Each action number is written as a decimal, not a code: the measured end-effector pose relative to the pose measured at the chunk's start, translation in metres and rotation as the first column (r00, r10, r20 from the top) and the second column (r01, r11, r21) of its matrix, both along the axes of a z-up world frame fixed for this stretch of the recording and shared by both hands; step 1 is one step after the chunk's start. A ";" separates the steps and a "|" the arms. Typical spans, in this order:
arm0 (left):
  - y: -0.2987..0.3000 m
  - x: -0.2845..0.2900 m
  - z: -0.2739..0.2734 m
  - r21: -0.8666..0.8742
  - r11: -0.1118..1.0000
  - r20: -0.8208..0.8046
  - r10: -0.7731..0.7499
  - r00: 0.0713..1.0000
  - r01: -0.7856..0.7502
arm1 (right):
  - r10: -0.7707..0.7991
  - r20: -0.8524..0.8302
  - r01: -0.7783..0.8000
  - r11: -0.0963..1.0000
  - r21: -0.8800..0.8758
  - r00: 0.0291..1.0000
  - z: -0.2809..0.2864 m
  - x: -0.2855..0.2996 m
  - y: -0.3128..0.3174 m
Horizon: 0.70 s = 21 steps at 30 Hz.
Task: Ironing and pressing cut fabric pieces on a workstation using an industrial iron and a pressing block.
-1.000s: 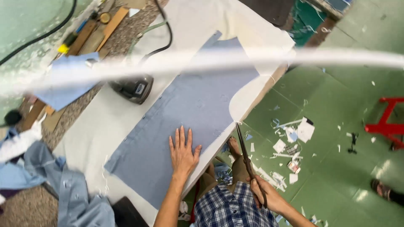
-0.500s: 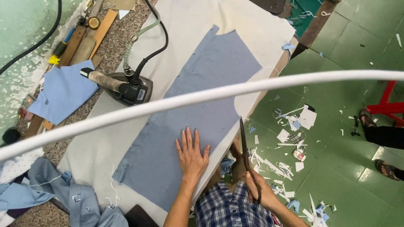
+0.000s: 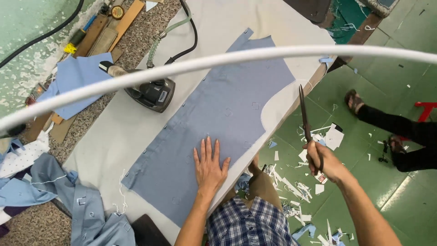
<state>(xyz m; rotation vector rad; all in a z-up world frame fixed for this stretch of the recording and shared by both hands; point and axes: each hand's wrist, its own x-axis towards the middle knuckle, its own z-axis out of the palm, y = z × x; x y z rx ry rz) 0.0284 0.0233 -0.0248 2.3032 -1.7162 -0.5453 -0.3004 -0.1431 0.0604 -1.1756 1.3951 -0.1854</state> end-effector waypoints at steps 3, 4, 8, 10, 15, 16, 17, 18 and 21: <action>-0.001 0.000 0.006 0.000 1.000 0.011 0.007 1.000 -0.007 | 0.019 -0.017 -0.019 1.000 0.003 1.000 -0.004 -0.013 -0.021; -0.001 0.000 0.006 0.001 1.000 0.009 0.012 1.000 -0.012 | 0.024 -0.018 -0.024 1.000 0.004 1.000 -0.001 -0.011 -0.024; -0.002 0.000 0.009 0.018 1.000 -0.004 0.008 1.000 -0.008 | 0.024 -0.031 -0.023 1.000 0.014 0.999 0.001 -0.009 -0.033; -0.003 0.000 0.011 0.021 1.000 0.001 0.010 1.000 -0.010 | 0.028 -0.040 -0.027 0.999 0.018 0.999 -0.004 -0.009 -0.033; -0.004 0.001 0.015 0.063 0.998 -0.002 -0.002 1.000 0.002 | 0.008 -0.096 -0.009 1.000 -0.012 0.995 -0.012 -0.005 -0.028; -0.004 0.001 0.015 0.062 0.998 0.000 0.001 1.000 -0.001 | 0.010 -0.094 -0.012 1.000 -0.013 0.996 -0.014 -0.001 -0.025; -0.004 0.001 0.016 0.071 0.997 0.003 -0.002 1.000 0.002 | -0.005 -0.089 0.002 1.000 -0.029 0.996 -0.015 0.002 -0.023; -0.004 0.000 0.016 0.080 0.997 0.005 -0.006 1.000 0.005 | -0.020 -0.084 0.016 0.999 -0.045 0.996 -0.016 0.005 -0.021; -0.005 0.002 0.016 0.083 0.997 -0.042 0.001 0.999 0.003 | 0.142 -0.287 -0.193 0.968 -0.158 0.947 -0.008 0.023 -0.004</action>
